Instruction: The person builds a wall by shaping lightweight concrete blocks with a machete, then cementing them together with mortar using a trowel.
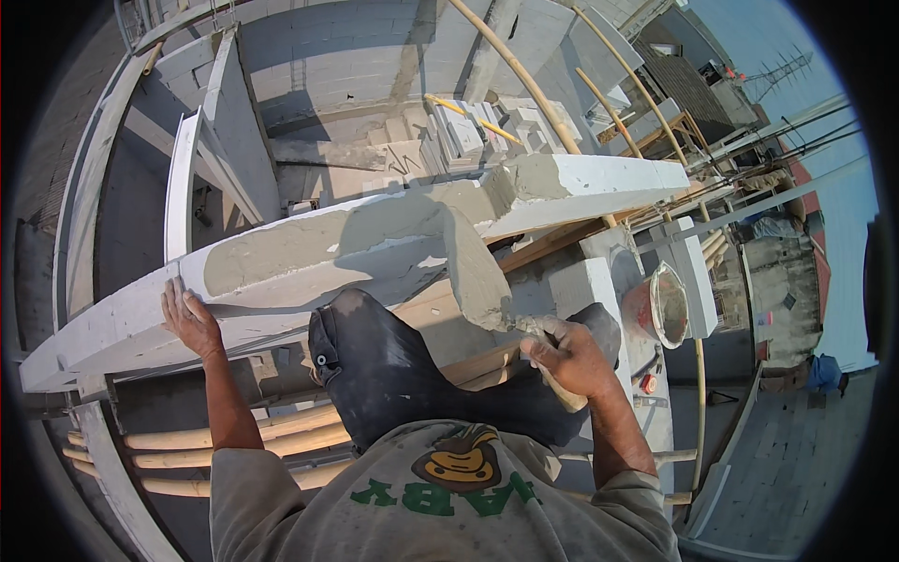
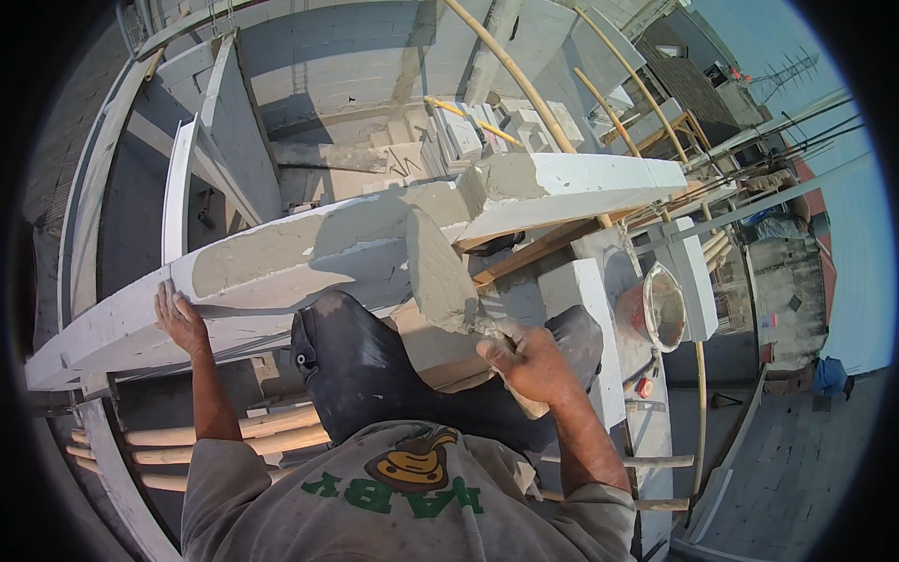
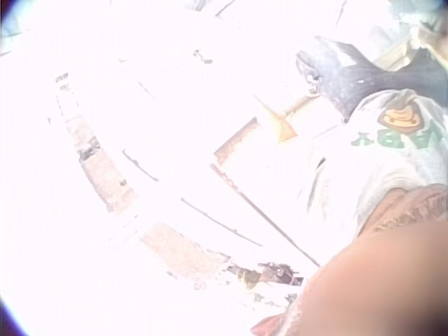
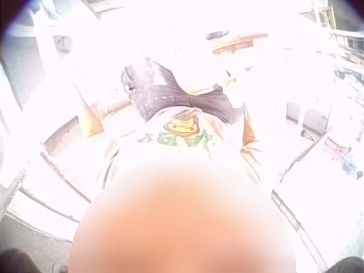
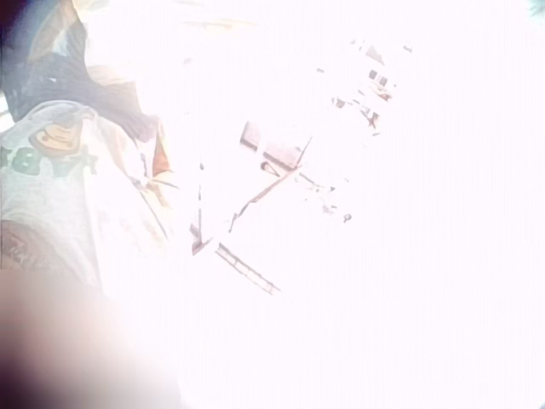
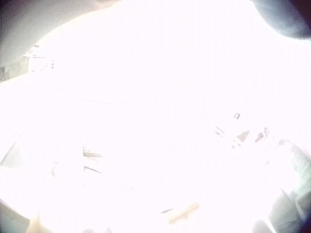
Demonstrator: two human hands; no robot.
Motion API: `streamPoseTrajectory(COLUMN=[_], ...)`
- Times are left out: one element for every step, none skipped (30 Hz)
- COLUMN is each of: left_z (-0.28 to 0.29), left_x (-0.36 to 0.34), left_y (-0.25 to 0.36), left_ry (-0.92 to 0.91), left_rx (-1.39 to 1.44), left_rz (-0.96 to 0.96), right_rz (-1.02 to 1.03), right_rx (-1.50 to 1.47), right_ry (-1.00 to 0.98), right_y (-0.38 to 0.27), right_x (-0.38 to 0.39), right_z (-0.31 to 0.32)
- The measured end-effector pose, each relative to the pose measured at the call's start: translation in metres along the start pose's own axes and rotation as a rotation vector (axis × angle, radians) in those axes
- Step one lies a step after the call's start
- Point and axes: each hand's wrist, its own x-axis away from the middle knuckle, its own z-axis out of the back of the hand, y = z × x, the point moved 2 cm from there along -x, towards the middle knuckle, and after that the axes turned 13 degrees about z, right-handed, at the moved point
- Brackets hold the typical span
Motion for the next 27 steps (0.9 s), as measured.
streamPoseTrajectory(left_z=[0.000, -0.003, -0.003, 0.005, 0.010, 0.005, 0.003, 0.004, 0.001, -0.003, -0.008, -0.011, -0.015, -0.011, 0.003, 0.022, 0.019, 0.007, -0.008, -0.010, -0.015, -0.013, -0.008, -0.016, -0.025, -0.041, -0.060], left_x=[0.001, 0.003, 0.003, 0.002, -0.007, -0.014, -0.013, -0.021, -0.025, -0.025, -0.021, -0.015, -0.005, 0.002, -0.010, -0.020, 0.011, 0.046, 0.113, 0.142, 0.169, 0.213, 0.209, 0.212, 0.202, 0.199, 0.204], left_y=[0.003, 0.007, 0.009, 0.012, -0.007, -0.023, -0.023, -0.036, -0.044, -0.052, -0.051, -0.051, -0.053, -0.063, -0.115, -0.155, -0.165, -0.155, -0.121, -0.104, -0.083, -0.032, -0.020, 0.005, 0.024, 0.045, 0.068], left_ry=[-0.014, -0.037, -0.047, -0.064, -0.053, -0.052, -0.056, -0.045, -0.079, -0.104, -0.120, -0.128, -0.056, 0.022, 0.053, 0.056, -0.080, -0.244, -0.323, -0.483, -0.767, -0.693, -0.700, -0.787, -0.848, -0.923, -1.006], left_rx=[-0.047, -0.086, -0.009, -0.128, -0.031, -0.021, -0.045, -0.067, -0.041, -0.039, -0.049, -0.066, -0.118, -0.178, -0.204, -0.534, -0.559, -0.572, -0.399, -0.341, -0.534, -0.481, -0.474, -0.497, -0.528, -0.553, -0.568], left_rz=[0.005, 0.005, -0.017, 0.005, -0.038, -0.107, -0.141, -0.187, -0.229, -0.210, -0.195, -0.174, -0.127, -0.085, -0.109, 0.179, 0.397, 0.604, 0.621, 0.568, 0.376, 0.395, 0.347, 0.201, 0.063, -0.081, -0.233], right_rz=[-0.009, 0.098, 0.201, 0.140, 0.082, 0.127, 0.030, 0.129, 0.094, -0.050, -0.195, -0.314, -0.431, -0.545, -0.604, -0.631, -0.687, -0.721, -0.774, -0.802, -0.874, -0.859, -0.799, -0.613, -0.525, -0.344, -0.141], right_rx=[-0.008, -0.021, -0.026, -0.089, -0.149, -0.009, 0.135, 0.423, 0.549, 0.577, 0.601, 0.712, 0.817, 0.936, 0.986, 0.957, 0.973, 0.973, 1.052, 1.089, 1.020, 1.125, 1.049, 0.952, 0.665, 0.598, 0.566], right_ry=[0.016, 0.164, 0.318, 0.399, 0.480, 0.594, 0.683, 0.819, 0.885, 0.911, 0.931, 0.879, 0.816, 0.789, 0.736, 0.652, 0.567, 0.559, 0.508, 0.460, 0.440, 0.537, 0.587, 0.609, 0.581, 0.581, 0.585], right_y=[0.012, 0.025, 0.035, 0.042, 0.046, 0.067, 0.090, 0.110, 0.131, 0.151, 0.173, 0.198, 0.222, 0.242, 0.279, 0.315, 0.340, 0.366, 0.388, 0.413, 0.430, 0.438, 0.433, 0.430, 0.397, 0.355, 0.325], right_x=[0.008, 0.020, 0.032, 0.040, 0.044, 0.052, 0.062, 0.069, 0.080, 0.093, 0.107, 0.122, 0.136, 0.145, 0.142, 0.133, 0.131, 0.138, 0.152, 0.157, 0.155, 0.152, 0.109, 0.061, 0.000, -0.042, -0.076], right_z=[0.014, 0.031, 0.043, 0.054, 0.070, 0.089, 0.109, 0.127, 0.148, 0.168, 0.187, 0.206, 0.222, 0.234, 0.249, 0.258, 0.270, 0.285, 0.301, 0.312, 0.320, 0.317, 0.309, 0.304, 0.293, 0.283, 0.279])
